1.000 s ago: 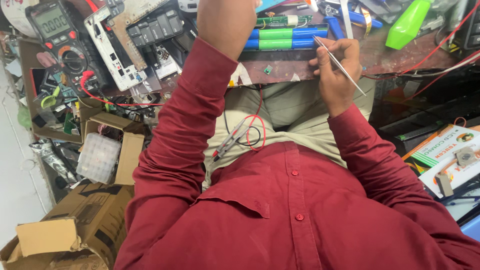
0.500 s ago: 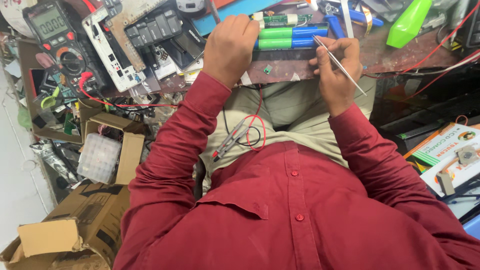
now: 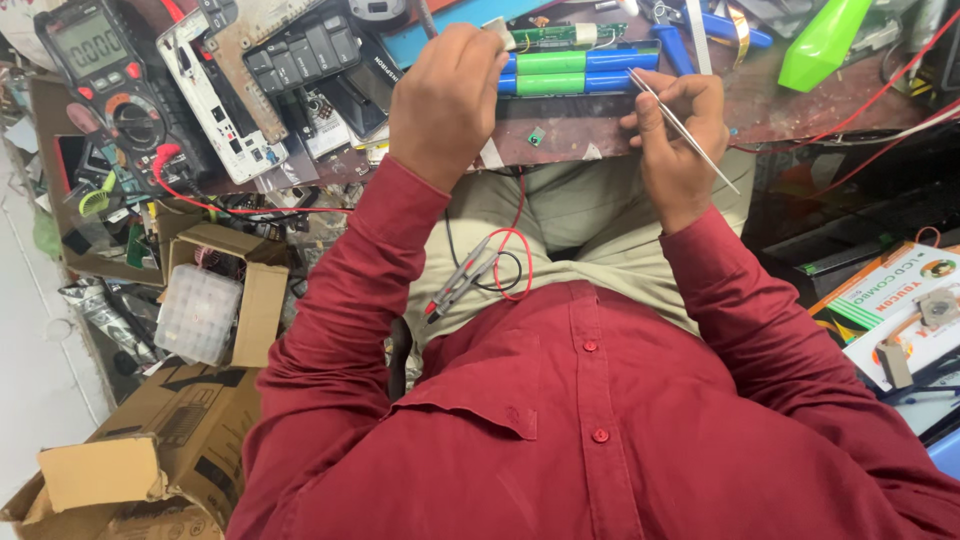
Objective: The person sits at a cluttered electronics repair bench and uses multimeter test probes to test a lithium-ion battery pack made of blue and green cells taped together. They touch the probes to the battery terminals and circuit board contacts, reposition the pack, and handle the red and black test leads.
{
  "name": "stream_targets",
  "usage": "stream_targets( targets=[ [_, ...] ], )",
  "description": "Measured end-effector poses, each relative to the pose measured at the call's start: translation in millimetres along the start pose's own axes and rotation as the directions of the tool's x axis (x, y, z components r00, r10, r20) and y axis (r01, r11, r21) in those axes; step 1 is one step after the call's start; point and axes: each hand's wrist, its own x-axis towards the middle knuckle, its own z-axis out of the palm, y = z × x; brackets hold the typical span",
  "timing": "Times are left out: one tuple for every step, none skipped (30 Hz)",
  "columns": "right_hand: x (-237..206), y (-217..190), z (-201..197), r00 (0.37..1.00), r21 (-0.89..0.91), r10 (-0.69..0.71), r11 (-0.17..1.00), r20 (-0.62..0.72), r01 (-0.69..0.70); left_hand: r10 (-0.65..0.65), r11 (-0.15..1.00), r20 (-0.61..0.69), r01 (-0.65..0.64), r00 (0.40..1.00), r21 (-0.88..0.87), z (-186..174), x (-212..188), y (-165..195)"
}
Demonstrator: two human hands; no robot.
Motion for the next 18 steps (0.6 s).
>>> stream_targets(
  targets=[
    [-0.7,1.2,0.0,1.0,0.003,-0.007,1.0,-0.001,0.007,0.027,1.0,-0.038,-0.028,0.999,-0.006,-4.3,0.3,0.1],
    [-1.3,2.3,0.0,1.0,0.002,-0.015,1.0,-0.007,0.015,0.056,0.998,-0.076,-0.056,0.996,-0.01,-8.3,0.5,0.5],
    [-2.5,3.4,-0.1,1.0,0.001,-0.024,1.0,-0.014,0.024,0.102,0.995,-0.09,-0.1,0.991,0.024,-11.9,0.1,1.5],
    [-3.6,4.3,-0.3,0.999,0.001,-0.033,0.999,-0.021,0.033,0.149,0.988,-0.101,-0.143,0.984,0.058,-15.3,-0.7,2.6],
    [-4.7,5.1,-0.6,0.999,0.013,-0.043,0.999,-0.025,0.043,0.195,0.978,-0.11,-0.186,0.974,0.091,-17.9,-1.8,3.5],
    [-6.1,5.5,-1.0,0.998,0.023,-0.052,0.998,-0.029,0.052,0.207,0.976,-0.103,-0.199,0.973,0.089,-19.4,-3.0,4.3],
    [-7.5,5.5,-1.8,0.998,0.032,-0.06,0.998,-0.032,0.061,0.219,0.974,-0.096,-0.211,0.971,0.085,-20.1,-4.5,4.9],
    [-9.4,5.0,-2.0,0.997,0.029,-0.075,0.997,-0.035,0.076,0.228,0.972,-0.088,-0.222,0.97,0.081,-19.8,-6.1,5.1],
    [-10.9,4.3,-1.6,0.995,0.026,-0.09,0.995,-0.036,0.091,0.214,0.976,-0.085,-0.21,0.973,0.052,-18.3,-7.5,4.7],
    [-11.8,3.4,-0.7,0.993,0.024,-0.108,0.994,-0.037,0.109,0.199,0.98,-0.082,-0.198,0.976,0.024,-15.9,-9.1,3.7],
    [-12.9,1.7,0.7,0.989,0.038,-0.14,0.989,-0.037,0.141,0.186,0.983,-0.079,-0.186,0.979,-0.002,-13.6,-10.3,2.3],
    [-12.9,0.2,3.0,0.984,0.052,-0.172,0.983,-0.038,0.174,0.146,0.988,-0.089,-0.15,0.985,-0.045,-10.5,-11.8,0.5],
    [-11.7,-1.7,5.0,0.979,0.066,-0.202,0.977,-0.039,0.204,0.105,0.99,-0.098,-0.114,0.99,-0.089,-6.6,-12.7,0.0],
    [-9.0,-3.3,7.6,0.957,-0.026,-0.289,0.957,-0.033,0.288,0.063,0.988,-0.103,-0.076,0.993,-0.133,-3.1,-13.9,-0.9],
    [-3.7,-4.5,10.1,0.928,-0.116,-0.373,0.922,-0.02,0.368,0.015,0.984,-0.109,-0.034,0.994,-0.177,0.2,-14.0,-2.1],
    [2.2,-5.4,12.4,0.891,-0.204,-0.454,0.872,0.001,0.444,-0.031,0.975,-0.113,0.006,0.993,-0.221,3.7,-13.6,-3.2],
    [10.1,-6.3,14.2,0.854,-0.275,-0.519,0.815,0.044,0.51,-0.078,0.963,-0.114,0.045,0.99,-0.264,5.9,-12.9,-4.0],
    [18.4,-6.2,15.9,0.812,-0.341,-0.577,0.748,0.091,0.569,-0.129,0.944,-0.089,0.095,0.988,-0.317,8.3,-12.2,-4.6]
  ],
)
